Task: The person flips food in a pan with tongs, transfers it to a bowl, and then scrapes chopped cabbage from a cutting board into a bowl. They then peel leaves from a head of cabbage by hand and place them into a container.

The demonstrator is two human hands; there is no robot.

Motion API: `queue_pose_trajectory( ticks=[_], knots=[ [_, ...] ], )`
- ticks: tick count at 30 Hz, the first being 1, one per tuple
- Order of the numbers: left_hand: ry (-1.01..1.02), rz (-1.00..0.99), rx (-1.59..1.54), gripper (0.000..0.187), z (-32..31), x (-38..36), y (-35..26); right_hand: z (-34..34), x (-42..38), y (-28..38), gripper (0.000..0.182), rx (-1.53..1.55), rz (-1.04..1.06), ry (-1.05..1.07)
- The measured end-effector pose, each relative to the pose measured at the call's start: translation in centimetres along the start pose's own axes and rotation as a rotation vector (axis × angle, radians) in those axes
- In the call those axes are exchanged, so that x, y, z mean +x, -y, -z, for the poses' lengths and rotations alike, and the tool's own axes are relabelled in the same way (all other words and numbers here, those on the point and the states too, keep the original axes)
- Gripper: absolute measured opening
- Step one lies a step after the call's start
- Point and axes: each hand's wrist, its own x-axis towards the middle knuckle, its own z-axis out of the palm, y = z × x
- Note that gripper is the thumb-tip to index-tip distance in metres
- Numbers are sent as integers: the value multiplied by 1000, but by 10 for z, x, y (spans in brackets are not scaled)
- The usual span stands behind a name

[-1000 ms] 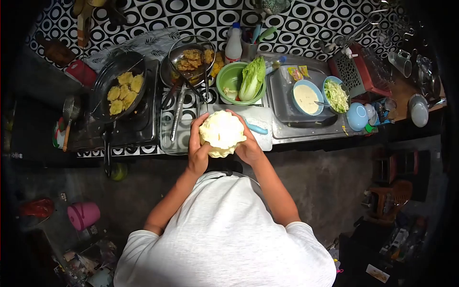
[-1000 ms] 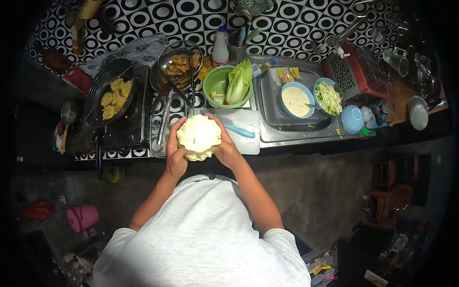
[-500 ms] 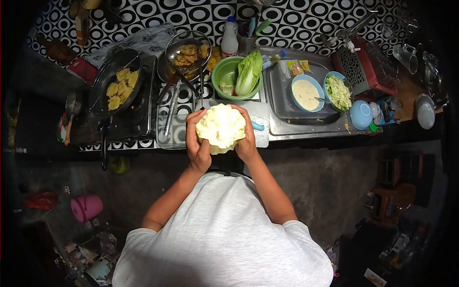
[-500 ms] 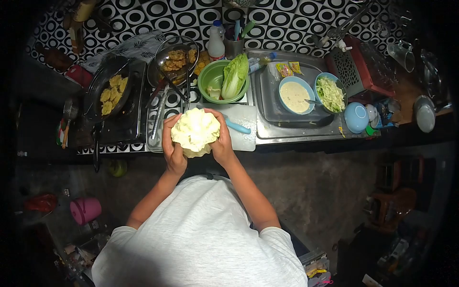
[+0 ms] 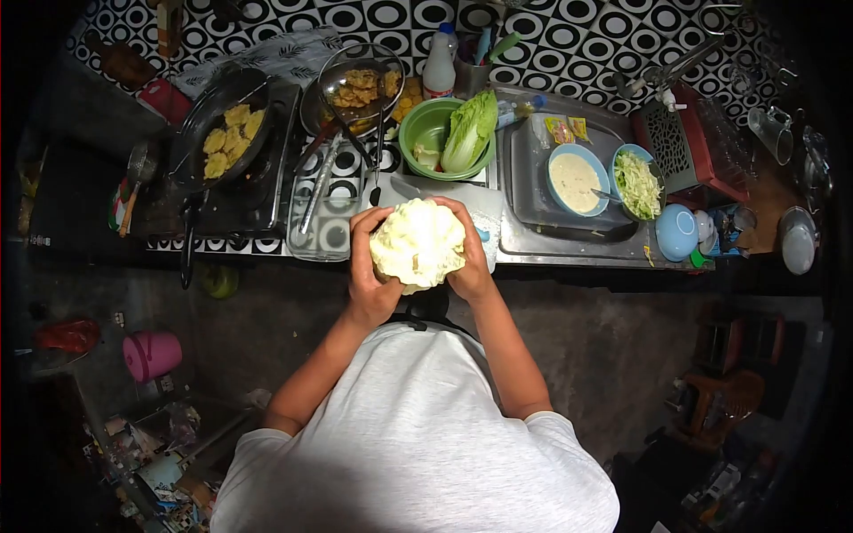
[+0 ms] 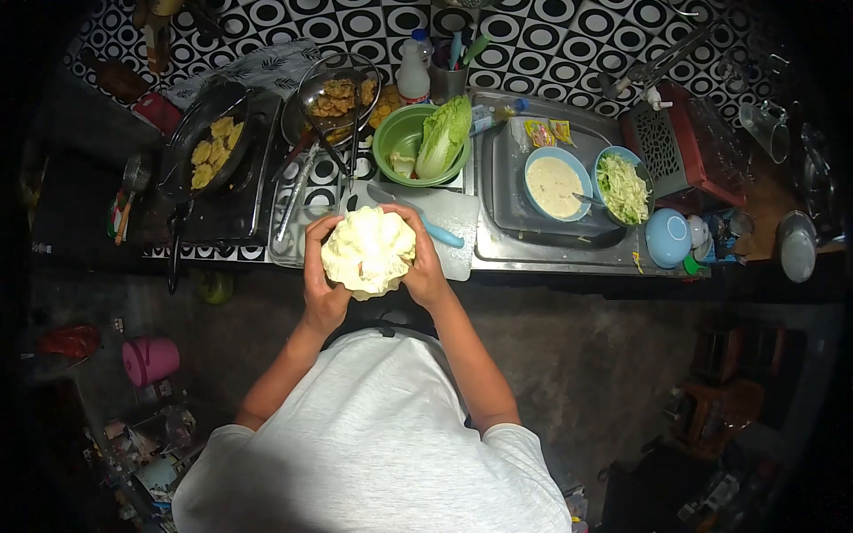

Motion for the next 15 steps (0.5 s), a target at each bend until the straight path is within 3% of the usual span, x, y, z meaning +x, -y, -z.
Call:
queue_pose_trajectory(
  ticks=[4, 15],
  knots=[
    [-49, 16, -56, 64, -9, -5, 2, 0, -3, 2, 64, -160, 53, -57],
    [-92, -49, 41, 65, -35, -11, -6, 12, -13, 17, 62, -119, 103, -46]
  ],
)
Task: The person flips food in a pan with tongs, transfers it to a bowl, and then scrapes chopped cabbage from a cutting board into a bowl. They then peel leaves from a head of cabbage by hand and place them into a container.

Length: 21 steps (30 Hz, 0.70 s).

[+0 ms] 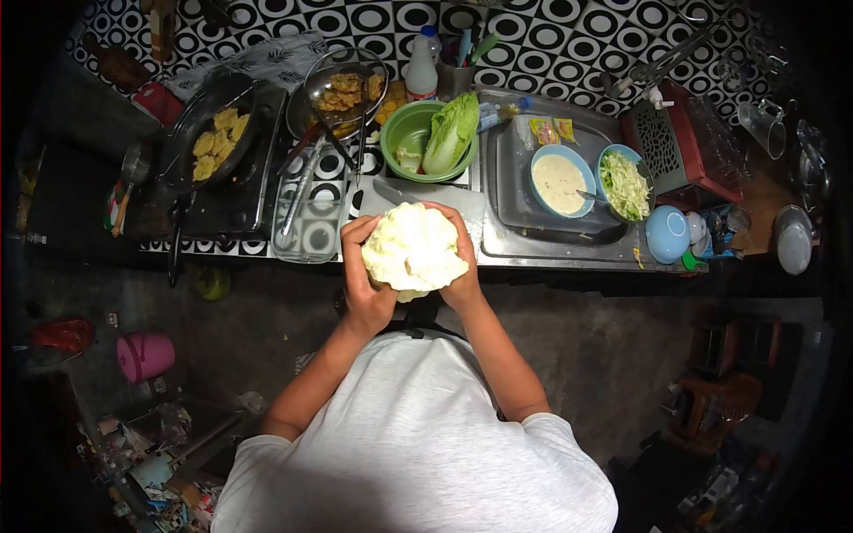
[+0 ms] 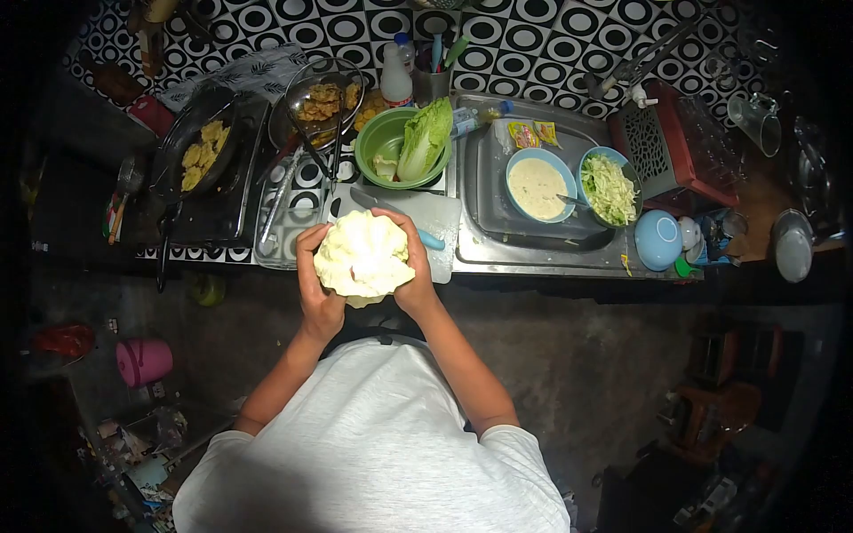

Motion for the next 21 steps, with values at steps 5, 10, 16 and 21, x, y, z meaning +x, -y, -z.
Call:
queue_pose_trajectory(
  ticks=[5, 10, 16, 21],
  knots=[
    [36, -65, -2, 61, -1, 0, 2, 7, -2, 5, 62, -17, 32, -7],
    [78, -72, 32, 60, 3, 2, -2, 9, -1, 18, 65, -53, 0, 31],
    [60, -99, 152, 56, 6, 2, -5, 13, 12, 31, 61, -87, -98, 162],
    [64, -127, 248, 54, 13, 2, -10, 7, 14, 34, 58, -167, -129, 174]
  ],
)
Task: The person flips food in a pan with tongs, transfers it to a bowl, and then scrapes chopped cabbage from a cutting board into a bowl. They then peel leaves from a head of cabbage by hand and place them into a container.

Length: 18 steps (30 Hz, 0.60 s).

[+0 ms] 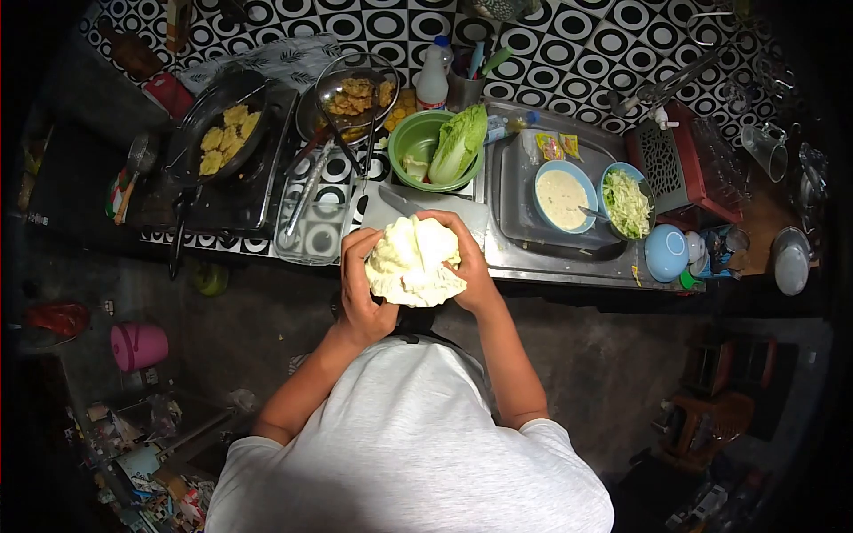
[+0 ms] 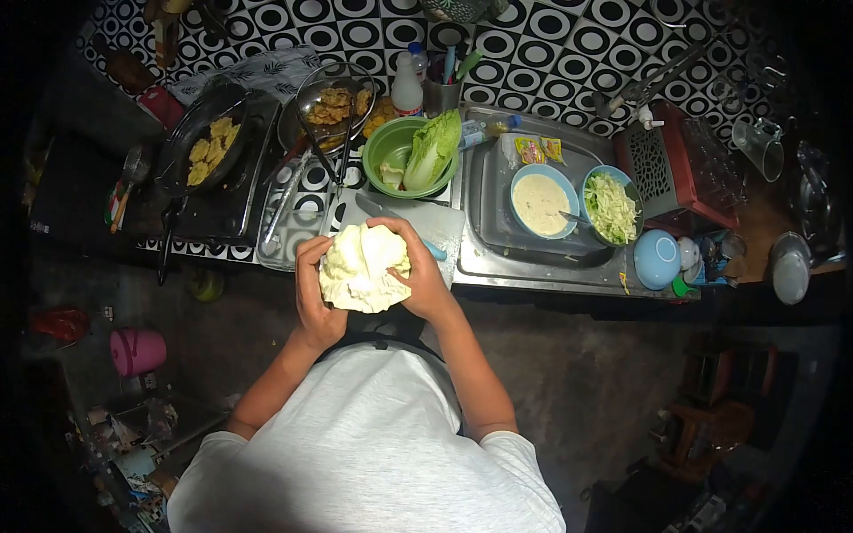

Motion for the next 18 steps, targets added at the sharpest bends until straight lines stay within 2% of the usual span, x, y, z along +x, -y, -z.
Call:
queue_pose_trajectory(
  ticks=[4, 13, 16, 18],
  knots=[
    [-27, -18, 23, 60, 3, 4, -6, -23, 1, -15, 55, 179, 29, -172],
    [-40, -5, 48, 75, 18, 3, 2, -43, 13, -24, 51, 54, 37, -213],
    [-46, -9, 57, 76, 26, 4, 9, -48, 18, -26, 49, 174, -71, -205],
    [-49, -23, 70, 77, 32, 5, 13, -52, 24, -18, 49, 123, -85, -168]
  ],
)
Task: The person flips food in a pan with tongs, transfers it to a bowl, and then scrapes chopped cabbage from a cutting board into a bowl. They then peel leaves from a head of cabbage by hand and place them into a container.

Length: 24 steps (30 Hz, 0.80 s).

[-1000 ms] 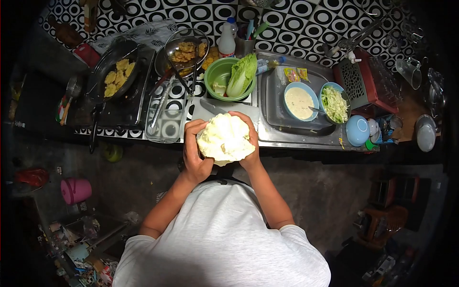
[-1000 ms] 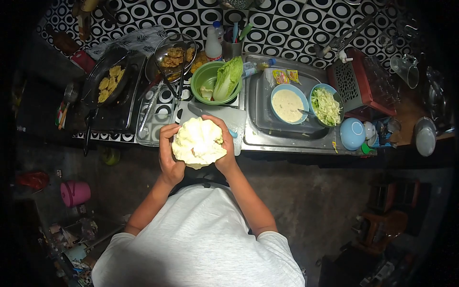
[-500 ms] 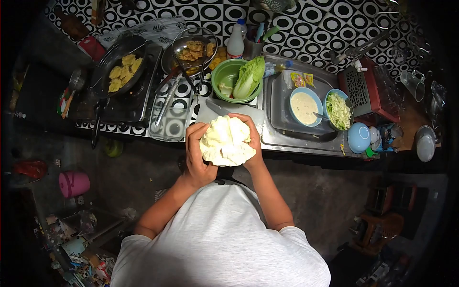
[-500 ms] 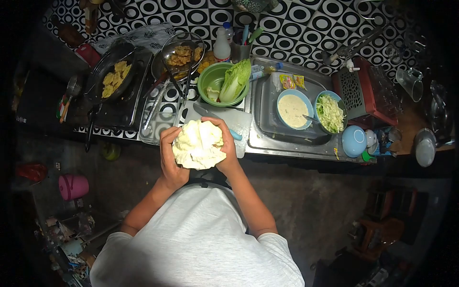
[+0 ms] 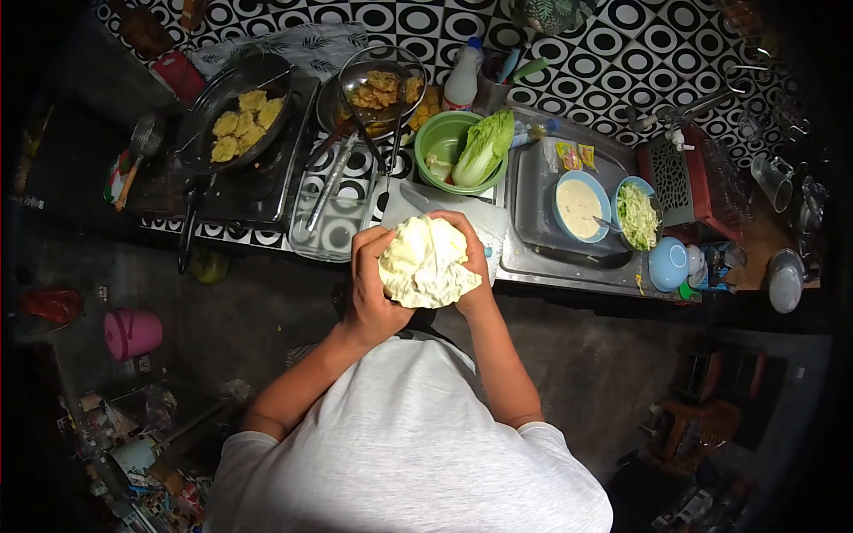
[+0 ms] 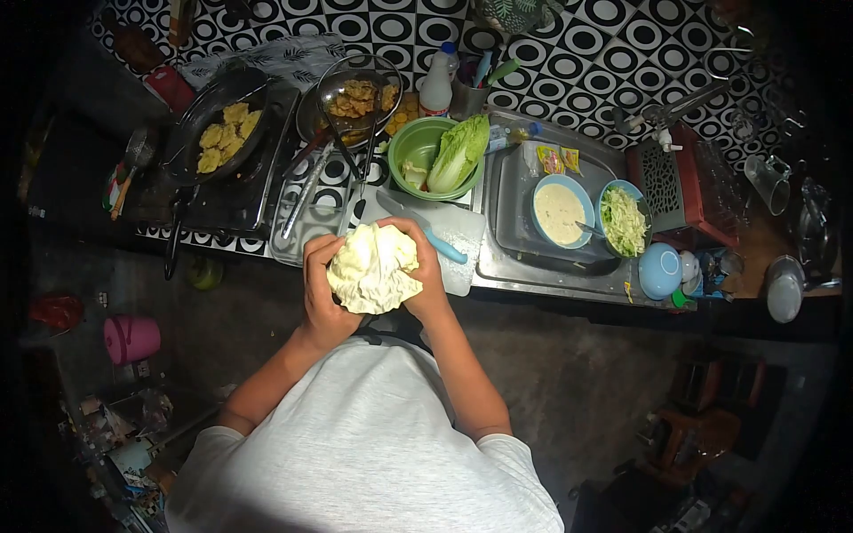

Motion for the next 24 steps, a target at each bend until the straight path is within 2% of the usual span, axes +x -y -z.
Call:
queue_pose_trajectory(
  ticks=[7, 11, 14, 20, 24],
  knots=[
    [28, 1, 1, 72, 27, 16, 20, -27, 12, -9, 48, -78, 84, -94],
    [44, 82, -52, 57, 34, 19, 43, -36, 18, 11, 42, -291, -9, -52],
    [83, 113, -81, 45, 39, 23, 52, -25, 26, 4, 41, -303, -125, -28],
    [257, 172, -67, 44, 51, 28, 71, -10, 36, -6, 58, -69, -327, 30],
    [202, 211, -7, 36, 48, 33, 84, -8, 35, -9, 68, 123, -384, 56]
  ],
)
